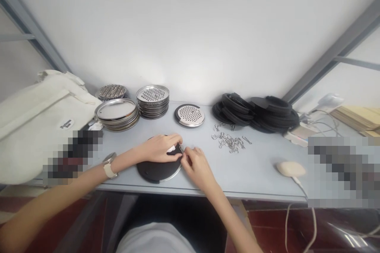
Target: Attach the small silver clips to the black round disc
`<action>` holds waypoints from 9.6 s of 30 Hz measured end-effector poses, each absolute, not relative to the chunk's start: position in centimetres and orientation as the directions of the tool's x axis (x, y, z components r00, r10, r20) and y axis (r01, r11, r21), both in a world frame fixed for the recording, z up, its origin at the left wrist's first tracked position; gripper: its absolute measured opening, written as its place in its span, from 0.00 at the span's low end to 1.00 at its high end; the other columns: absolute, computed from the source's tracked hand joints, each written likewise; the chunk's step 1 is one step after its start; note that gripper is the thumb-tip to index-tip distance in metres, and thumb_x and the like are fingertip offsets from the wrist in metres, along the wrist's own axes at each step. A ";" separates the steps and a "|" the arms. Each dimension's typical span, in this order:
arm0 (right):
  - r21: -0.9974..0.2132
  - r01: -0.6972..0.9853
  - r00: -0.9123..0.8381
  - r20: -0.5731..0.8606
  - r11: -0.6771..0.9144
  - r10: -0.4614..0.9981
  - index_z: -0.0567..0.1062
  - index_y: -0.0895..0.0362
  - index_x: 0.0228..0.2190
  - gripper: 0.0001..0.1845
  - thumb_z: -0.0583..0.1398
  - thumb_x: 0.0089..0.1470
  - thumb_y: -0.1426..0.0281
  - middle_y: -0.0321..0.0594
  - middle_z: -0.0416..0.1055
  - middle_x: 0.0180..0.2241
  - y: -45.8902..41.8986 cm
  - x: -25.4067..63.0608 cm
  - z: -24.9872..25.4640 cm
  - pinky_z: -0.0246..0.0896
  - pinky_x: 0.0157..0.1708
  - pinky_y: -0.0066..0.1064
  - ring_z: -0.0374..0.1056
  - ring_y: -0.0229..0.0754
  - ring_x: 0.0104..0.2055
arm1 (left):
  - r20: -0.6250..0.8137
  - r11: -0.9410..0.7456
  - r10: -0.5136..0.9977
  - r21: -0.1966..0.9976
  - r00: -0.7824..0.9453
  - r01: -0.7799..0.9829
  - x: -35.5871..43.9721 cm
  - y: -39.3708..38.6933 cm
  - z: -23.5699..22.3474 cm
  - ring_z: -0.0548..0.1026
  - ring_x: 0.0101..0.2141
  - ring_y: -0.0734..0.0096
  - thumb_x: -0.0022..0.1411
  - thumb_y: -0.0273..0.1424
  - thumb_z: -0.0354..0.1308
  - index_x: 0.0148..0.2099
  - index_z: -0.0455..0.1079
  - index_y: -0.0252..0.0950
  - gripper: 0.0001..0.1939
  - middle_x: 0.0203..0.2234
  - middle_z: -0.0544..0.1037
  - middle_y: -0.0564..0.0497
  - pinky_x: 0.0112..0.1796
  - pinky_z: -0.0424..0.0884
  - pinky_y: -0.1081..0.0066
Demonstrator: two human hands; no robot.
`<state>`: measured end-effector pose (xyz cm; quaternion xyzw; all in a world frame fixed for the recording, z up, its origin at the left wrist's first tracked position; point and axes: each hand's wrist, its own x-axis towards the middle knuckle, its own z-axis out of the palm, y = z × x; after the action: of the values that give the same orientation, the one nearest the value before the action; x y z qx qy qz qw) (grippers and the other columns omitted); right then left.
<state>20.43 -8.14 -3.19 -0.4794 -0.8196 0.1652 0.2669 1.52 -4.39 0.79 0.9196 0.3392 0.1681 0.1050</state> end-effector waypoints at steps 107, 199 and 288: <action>-0.673 0.599 -0.515 0.091 0.434 0.852 0.61 0.54 0.24 0.18 0.43 0.63 0.61 0.34 0.62 0.25 -7.4 21.9 -2.0 0.56 0.35 0.33 0.59 0.39 0.32 | 0.297 -0.840 0.529 0.313 0.795 0.443 0.4 -4.0 0.0 0.72 0.34 0.73 0.63 0.35 0.51 0.47 0.67 0.35 0.12 0.37 0.73 0.49 0.34 0.63 0.75; -0.710 0.564 -0.514 0.098 0.422 0.852 0.59 0.54 0.24 0.17 0.44 0.63 0.62 0.33 0.60 0.25 -7.5 22.1 -2.2 0.54 0.35 0.32 0.58 0.39 0.32 | 0.288 -0.833 0.545 0.295 0.787 0.469 0.5 -4.2 0.0 0.71 0.32 0.75 0.62 0.36 0.51 0.45 0.67 0.37 0.12 0.35 0.72 0.52 0.33 0.63 0.75; -0.516 0.651 -0.540 0.199 0.556 0.818 0.55 0.54 0.23 0.14 0.44 0.61 0.74 0.35 0.60 0.24 -7.9 21.3 -2.5 0.52 0.34 0.34 0.55 0.41 0.31 | 0.256 -0.847 0.529 0.224 0.809 0.483 0.6 -4.4 0.3 0.70 0.30 0.74 0.64 0.36 0.49 0.45 0.65 0.36 0.11 0.34 0.71 0.51 0.30 0.61 0.74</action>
<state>21.31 -7.92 -2.52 -0.4292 -0.8558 0.1943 0.2138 0.61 -4.41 0.35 0.9481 0.2670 0.1559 0.0740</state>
